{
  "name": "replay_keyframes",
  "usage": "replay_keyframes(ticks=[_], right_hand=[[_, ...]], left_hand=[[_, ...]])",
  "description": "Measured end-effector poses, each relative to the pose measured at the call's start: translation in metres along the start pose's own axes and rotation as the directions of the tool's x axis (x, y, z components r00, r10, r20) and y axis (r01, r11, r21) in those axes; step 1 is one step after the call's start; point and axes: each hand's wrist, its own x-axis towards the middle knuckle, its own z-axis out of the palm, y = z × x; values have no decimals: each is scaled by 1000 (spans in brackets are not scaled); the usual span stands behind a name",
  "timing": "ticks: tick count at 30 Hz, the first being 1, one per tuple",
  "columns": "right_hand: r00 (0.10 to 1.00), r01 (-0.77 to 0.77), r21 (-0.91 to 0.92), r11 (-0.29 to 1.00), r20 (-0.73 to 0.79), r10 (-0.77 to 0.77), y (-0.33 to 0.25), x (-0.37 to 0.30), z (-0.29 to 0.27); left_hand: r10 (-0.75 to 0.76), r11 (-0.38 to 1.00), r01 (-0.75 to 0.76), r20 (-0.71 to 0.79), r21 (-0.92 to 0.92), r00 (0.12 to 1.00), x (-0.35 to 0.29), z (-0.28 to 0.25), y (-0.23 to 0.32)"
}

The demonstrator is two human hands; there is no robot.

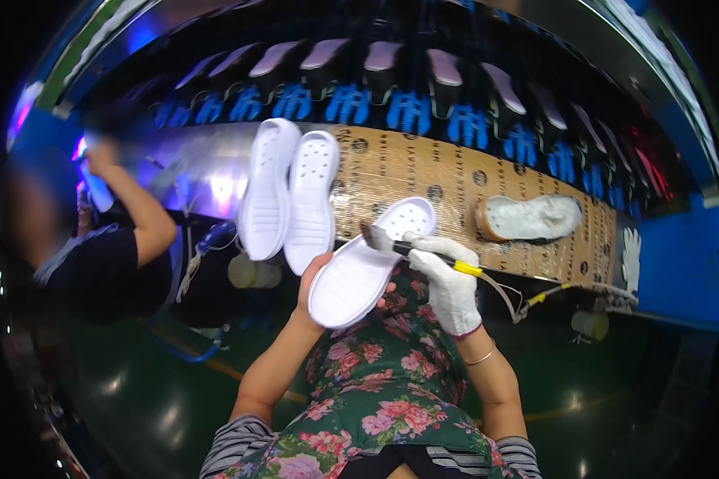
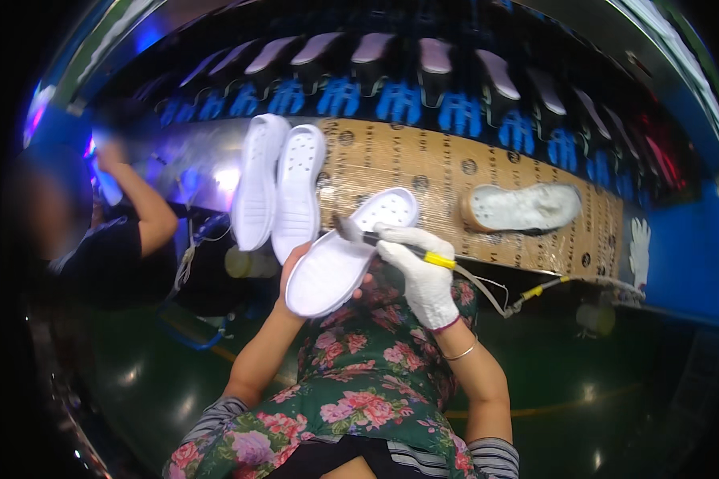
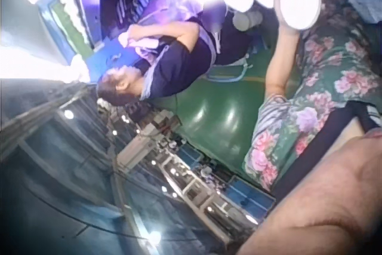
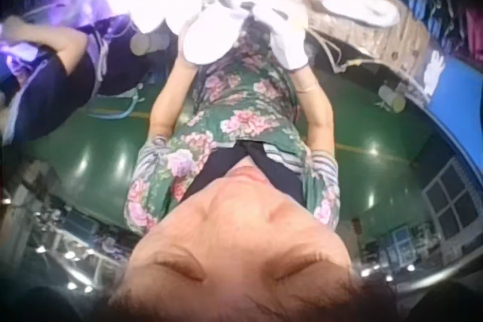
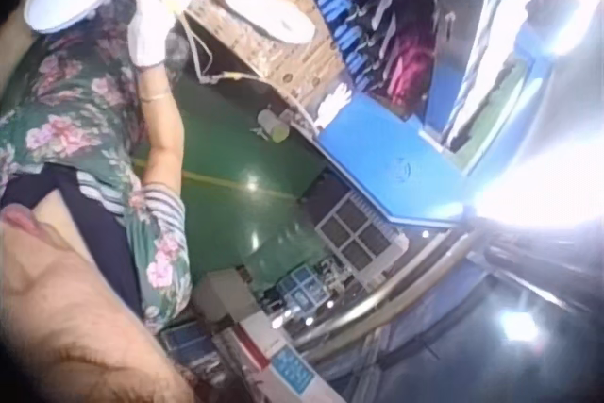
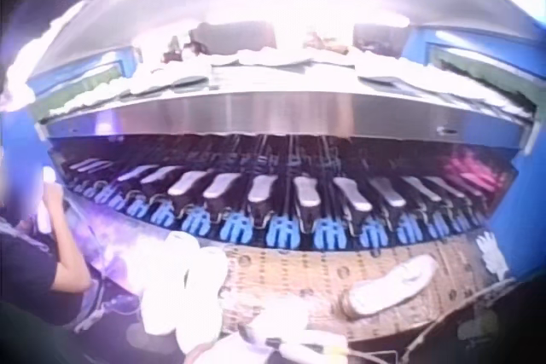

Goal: The person repeatedly picks up white slipper-like footwear from a conveyor belt, uses a handheld tool to trim or scrape the surface, and places the items back on the belt. The process is repeated for multiple units in a continuous loop.

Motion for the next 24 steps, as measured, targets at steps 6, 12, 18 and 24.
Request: replay_keyframes(ticks=[6, 12, 18, 24], right_hand=[[898, 439, -398, 806, 177, -402, -40, -6, 5], [678, 705, -601, 377, 414, -608, -72, 4, 30], [466, 763, -646, 30, 517, -718, -65, 19, 37], [522, 828, -534, 170, 627, -578, -45, 4, 44]], left_hand=[[131, 952, -163, 138, 257, 982, 17, -2, -40], [237, 955, -190, 206, -227, 949, 31, 15, -70], [344, 819, -290, -19, 495, 939, 28, -3, -74], [245, 951, -227, -64, 211, 967, 33, -57, -64]])
